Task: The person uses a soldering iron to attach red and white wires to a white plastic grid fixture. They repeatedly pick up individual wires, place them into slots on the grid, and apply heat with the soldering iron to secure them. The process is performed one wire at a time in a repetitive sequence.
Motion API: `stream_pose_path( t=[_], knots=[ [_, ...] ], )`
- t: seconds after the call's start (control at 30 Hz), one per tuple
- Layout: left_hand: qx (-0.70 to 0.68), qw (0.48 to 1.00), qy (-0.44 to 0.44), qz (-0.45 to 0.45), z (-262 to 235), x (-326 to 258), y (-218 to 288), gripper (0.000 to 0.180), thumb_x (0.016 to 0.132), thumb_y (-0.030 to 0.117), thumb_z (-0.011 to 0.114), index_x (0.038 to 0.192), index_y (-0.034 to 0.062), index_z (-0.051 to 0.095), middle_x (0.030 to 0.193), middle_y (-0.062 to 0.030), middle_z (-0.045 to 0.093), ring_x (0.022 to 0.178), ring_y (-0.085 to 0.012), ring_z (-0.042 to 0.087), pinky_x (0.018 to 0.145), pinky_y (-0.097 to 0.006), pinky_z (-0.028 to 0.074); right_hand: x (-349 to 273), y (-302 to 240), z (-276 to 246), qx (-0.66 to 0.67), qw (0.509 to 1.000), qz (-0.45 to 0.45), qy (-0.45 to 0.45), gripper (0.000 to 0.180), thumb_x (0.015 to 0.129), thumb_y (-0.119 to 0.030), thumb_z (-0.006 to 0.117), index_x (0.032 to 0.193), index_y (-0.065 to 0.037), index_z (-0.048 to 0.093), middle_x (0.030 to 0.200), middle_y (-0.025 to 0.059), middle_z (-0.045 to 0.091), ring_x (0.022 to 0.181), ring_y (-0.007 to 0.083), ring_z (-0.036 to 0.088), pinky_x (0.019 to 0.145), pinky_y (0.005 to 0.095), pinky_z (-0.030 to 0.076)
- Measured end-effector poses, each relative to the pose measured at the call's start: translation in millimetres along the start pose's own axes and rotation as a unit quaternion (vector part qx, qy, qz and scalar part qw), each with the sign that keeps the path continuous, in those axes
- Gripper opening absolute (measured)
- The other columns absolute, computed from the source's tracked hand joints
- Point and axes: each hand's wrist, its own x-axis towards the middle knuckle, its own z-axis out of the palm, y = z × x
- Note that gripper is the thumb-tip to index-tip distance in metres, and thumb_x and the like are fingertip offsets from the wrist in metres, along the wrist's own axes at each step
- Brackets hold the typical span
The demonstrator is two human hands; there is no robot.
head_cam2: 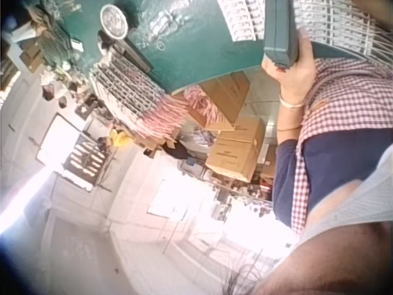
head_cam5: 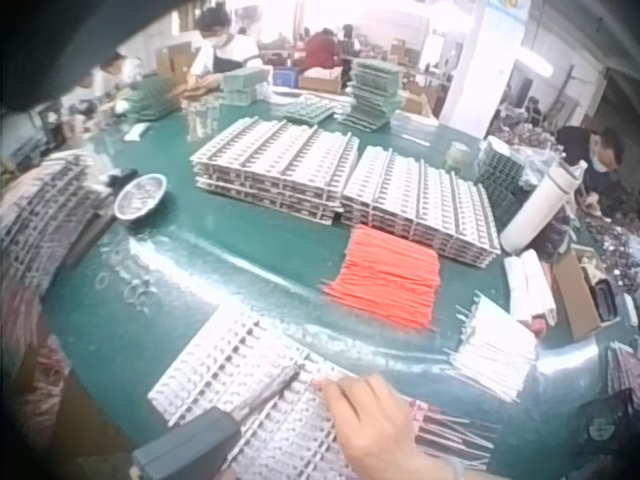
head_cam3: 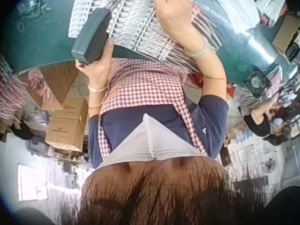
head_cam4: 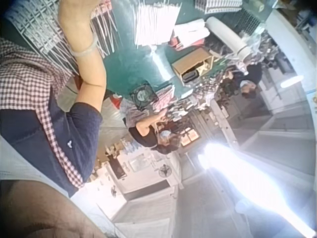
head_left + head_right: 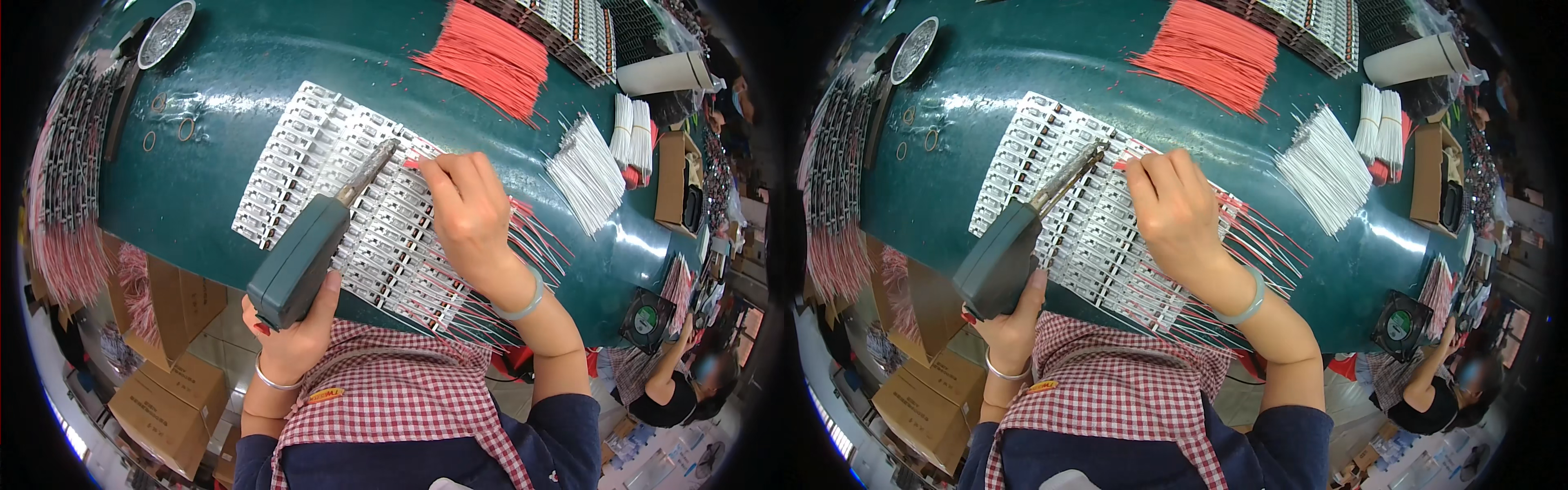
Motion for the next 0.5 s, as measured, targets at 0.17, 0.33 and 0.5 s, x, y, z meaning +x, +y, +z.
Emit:
stream_pose_path(
  t=[0.17,0.33,0.5],
  knots=[
    [0.034,0.997,-0.013,0.067,-1.5,-1.4,-5.5,0.019,0.078,0.001,0.081,0.095,-0.0027,0.073,0.090,-0.0093,0.074,0.071,-0.0156,0.069,0.065,-0.027,0.053,-3.7,-3.8,1.5,0.023,1.000,0.010,-0.020,0.029,0.074,0.001,0.070,0.102,0.008,0.068,0.093,0.0125,0.061,0.084,0.0269,0.058,0.068,0.0361,0.051],
    [-0.012,0.998,-0.021,0.057,2.4,3.1,-5.8,0.021,0.078,-0.002,0.079,0.098,-0.0046,0.071,0.091,-0.0107,0.073,0.074,-0.0153,0.069,0.067,-0.027,0.053,-3.6,-3.8,1.6,0.018,0.999,0.012,-0.030,0.029,0.074,0.001,0.069,0.102,0.008,0.068,0.093,0.0126,0.060,0.084,0.0269,0.058,0.069,0.0360,0.052],
    [-0.004,0.998,-0.035,0.047,2.4,4.1,-5.1,0.023,0.079,-0.002,0.079,0.100,-0.0059,0.070,0.092,-0.0114,0.073,0.074,-0.0155,0.069,0.068,-0.027,0.054,-2.2,-6.2,0.3,0.012,0.999,0.015,-0.035,0.028,0.075,0.000,0.069,0.102,0.008,0.069,0.093,0.0125,0.060,0.085,0.0268,0.058,0.069,0.0359,0.051]
  ],
)
